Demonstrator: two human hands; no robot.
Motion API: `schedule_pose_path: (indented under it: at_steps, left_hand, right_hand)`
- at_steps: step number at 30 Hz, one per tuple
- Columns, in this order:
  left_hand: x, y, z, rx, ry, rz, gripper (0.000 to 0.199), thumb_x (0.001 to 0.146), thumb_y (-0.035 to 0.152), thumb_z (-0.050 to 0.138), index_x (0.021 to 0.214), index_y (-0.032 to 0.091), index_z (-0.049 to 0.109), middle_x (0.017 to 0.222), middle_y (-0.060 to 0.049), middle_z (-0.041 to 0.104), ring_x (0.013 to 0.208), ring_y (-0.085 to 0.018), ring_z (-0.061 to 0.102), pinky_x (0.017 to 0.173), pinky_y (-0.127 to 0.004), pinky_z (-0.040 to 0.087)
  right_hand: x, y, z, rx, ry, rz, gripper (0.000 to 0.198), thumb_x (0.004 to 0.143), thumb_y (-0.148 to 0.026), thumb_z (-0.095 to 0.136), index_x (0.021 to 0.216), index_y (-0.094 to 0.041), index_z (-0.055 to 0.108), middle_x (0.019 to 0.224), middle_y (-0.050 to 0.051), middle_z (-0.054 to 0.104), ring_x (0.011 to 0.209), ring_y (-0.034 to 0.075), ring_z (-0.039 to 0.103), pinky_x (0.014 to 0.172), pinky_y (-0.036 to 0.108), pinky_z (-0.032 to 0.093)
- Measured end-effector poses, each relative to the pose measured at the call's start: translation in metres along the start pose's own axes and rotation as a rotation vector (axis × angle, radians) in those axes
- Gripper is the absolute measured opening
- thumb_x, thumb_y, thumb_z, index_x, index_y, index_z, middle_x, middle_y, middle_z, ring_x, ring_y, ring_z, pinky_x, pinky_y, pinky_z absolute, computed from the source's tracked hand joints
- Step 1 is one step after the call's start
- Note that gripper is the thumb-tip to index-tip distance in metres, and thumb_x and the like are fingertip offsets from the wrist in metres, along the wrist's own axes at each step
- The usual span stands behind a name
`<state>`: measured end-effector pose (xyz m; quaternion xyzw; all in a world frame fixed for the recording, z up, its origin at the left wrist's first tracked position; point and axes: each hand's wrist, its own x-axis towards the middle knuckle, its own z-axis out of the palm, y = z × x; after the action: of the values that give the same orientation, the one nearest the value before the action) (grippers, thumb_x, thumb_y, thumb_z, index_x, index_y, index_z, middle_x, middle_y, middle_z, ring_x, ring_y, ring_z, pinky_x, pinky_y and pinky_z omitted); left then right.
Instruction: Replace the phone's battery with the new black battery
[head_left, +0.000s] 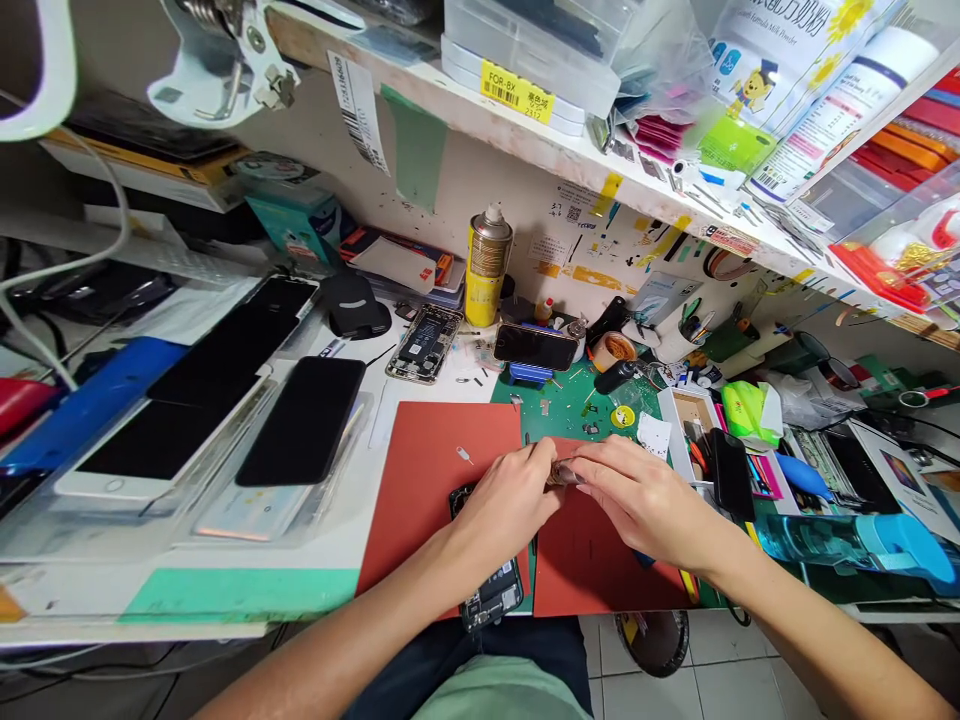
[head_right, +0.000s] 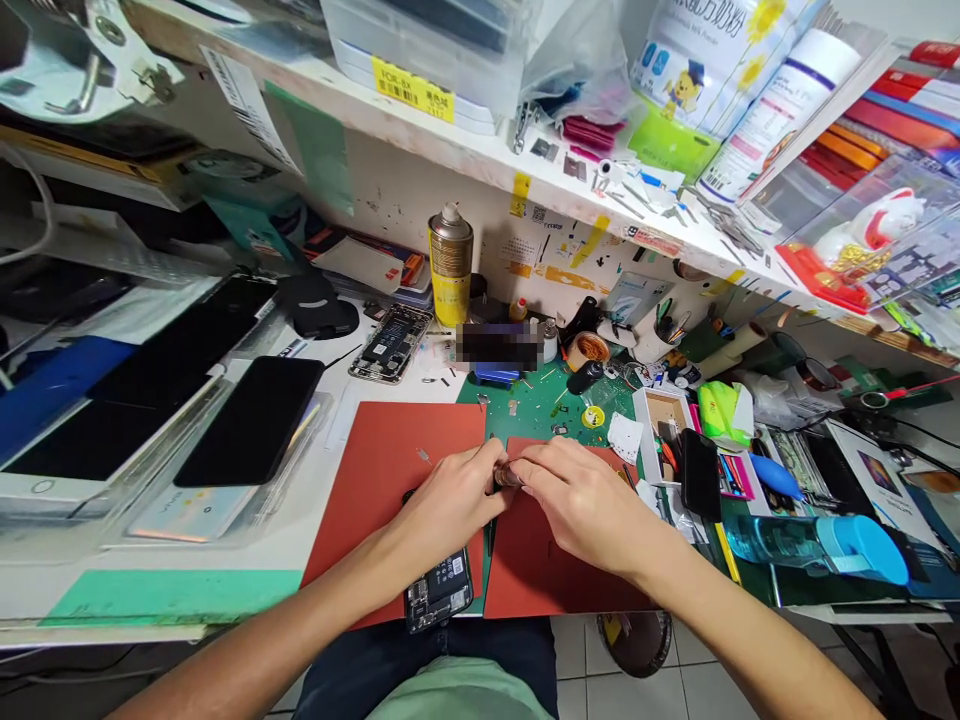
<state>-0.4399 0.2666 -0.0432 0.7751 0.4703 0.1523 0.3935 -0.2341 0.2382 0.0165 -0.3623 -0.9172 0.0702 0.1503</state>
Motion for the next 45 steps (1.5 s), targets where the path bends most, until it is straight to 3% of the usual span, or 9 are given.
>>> schedule_pose_path:
  at_steps: [4,7,11,22,27,31,34,38,45]
  left_hand:
    - [0.000,-0.001,0.003,-0.004,0.009,0.005,0.026,0.090,0.004,0.064,0.091,0.025,0.048,0.084,-0.002,0.068,0.081,-0.026,0.071,0.062,-0.031,0.034]
    - [0.001,-0.004,0.005,-0.030,0.006,0.024,0.025,0.089,0.005,0.064,0.092,0.025,0.049,0.082,-0.001,0.068,0.079,-0.024,0.071,0.062,-0.030,0.037]
    - [0.002,-0.008,0.004,-0.066,0.009,0.055,0.023,0.090,0.006,0.062,0.094,0.025,0.050,0.087,-0.001,0.071,0.077,-0.022,0.070,0.064,-0.029,0.041]
    - [0.005,-0.007,0.006,-0.073,0.052,0.064,0.022,0.094,0.007,0.062,0.088,0.025,0.051,0.081,-0.001,0.066,0.072,-0.022,0.067,0.060,-0.030,0.034]
    - [0.004,-0.010,0.006,-0.114,0.048,0.067,0.022,0.087,0.003,0.062,0.091,0.024,0.054,0.082,-0.001,0.068,0.072,-0.021,0.067,0.061,-0.029,0.037]
    - [0.003,-0.012,0.008,-0.146,0.050,0.092,0.024,0.086,0.001,0.060,0.092,0.023,0.056,0.087,-0.002,0.071,0.078,-0.021,0.068,0.065,-0.029,0.040]
    - [0.004,-0.012,0.008,-0.170,0.058,0.109,0.018,0.092,0.006,0.060,0.095,0.023,0.057,0.092,-0.004,0.073,0.078,-0.021,0.069,0.066,-0.029,0.042]
    - [0.005,-0.012,0.006,-0.183,0.059,0.127,0.018,0.092,0.007,0.063,0.097,0.023,0.057,0.092,-0.004,0.073,0.076,-0.021,0.068,0.064,-0.029,0.042]
    - [0.006,-0.014,0.007,-0.166,0.090,0.127,0.025,0.087,0.003,0.063,0.084,0.024,0.051,0.081,-0.001,0.069,0.072,-0.021,0.066,0.064,-0.028,0.040]
  right_hand:
    - [0.005,0.001,-0.004,-0.110,-0.070,0.093,0.011,0.108,-0.019,0.062,0.113,-0.015,0.071,0.095,0.010,0.076,0.081,0.023,0.074,0.073,0.037,0.066]
    - [0.006,0.005,-0.005,-0.095,-0.106,0.129,0.008,0.107,-0.021,0.065,0.112,-0.016,0.070,0.096,0.009,0.076,0.079,0.022,0.075,0.072,0.035,0.066]
    - [0.005,0.009,-0.005,-0.019,-0.137,0.095,0.028,0.103,-0.006,0.056,0.127,-0.017,0.066,0.118,0.013,0.077,0.100,0.025,0.078,0.085,0.039,0.068]
    - [0.013,0.006,-0.013,-0.114,-0.209,0.053,0.040,0.099,0.001,0.050,0.130,-0.014,0.069,0.117,0.015,0.075,0.103,0.026,0.077,0.084,0.039,0.069]
    - [0.013,0.011,-0.005,-0.190,-0.182,0.148,0.018,0.110,-0.026,0.062,0.116,-0.014,0.074,0.096,0.009,0.077,0.073,0.020,0.075,0.064,0.031,0.059]
    - [0.016,0.011,-0.004,-0.375,-0.226,0.217,0.052,0.111,-0.054,0.056,0.082,-0.015,0.074,0.070,0.007,0.070,0.059,0.021,0.070,0.055,0.031,0.044]
    - [0.021,0.007,-0.012,-0.273,-0.198,0.221,0.048,0.111,-0.056,0.055,0.098,-0.015,0.076,0.081,0.010,0.074,0.072,0.024,0.074,0.063,0.033,0.049]
    - [0.027,0.005,-0.019,-0.033,-0.233,0.096,0.031,0.110,-0.027,0.056,0.139,-0.016,0.061,0.106,0.011,0.076,0.094,0.023,0.073,0.080,0.033,0.056]
    - [0.035,0.007,-0.017,-0.221,-0.302,0.230,0.040,0.113,-0.049,0.053,0.130,-0.015,0.066,0.081,0.007,0.077,0.072,0.025,0.073,0.065,0.032,0.046]
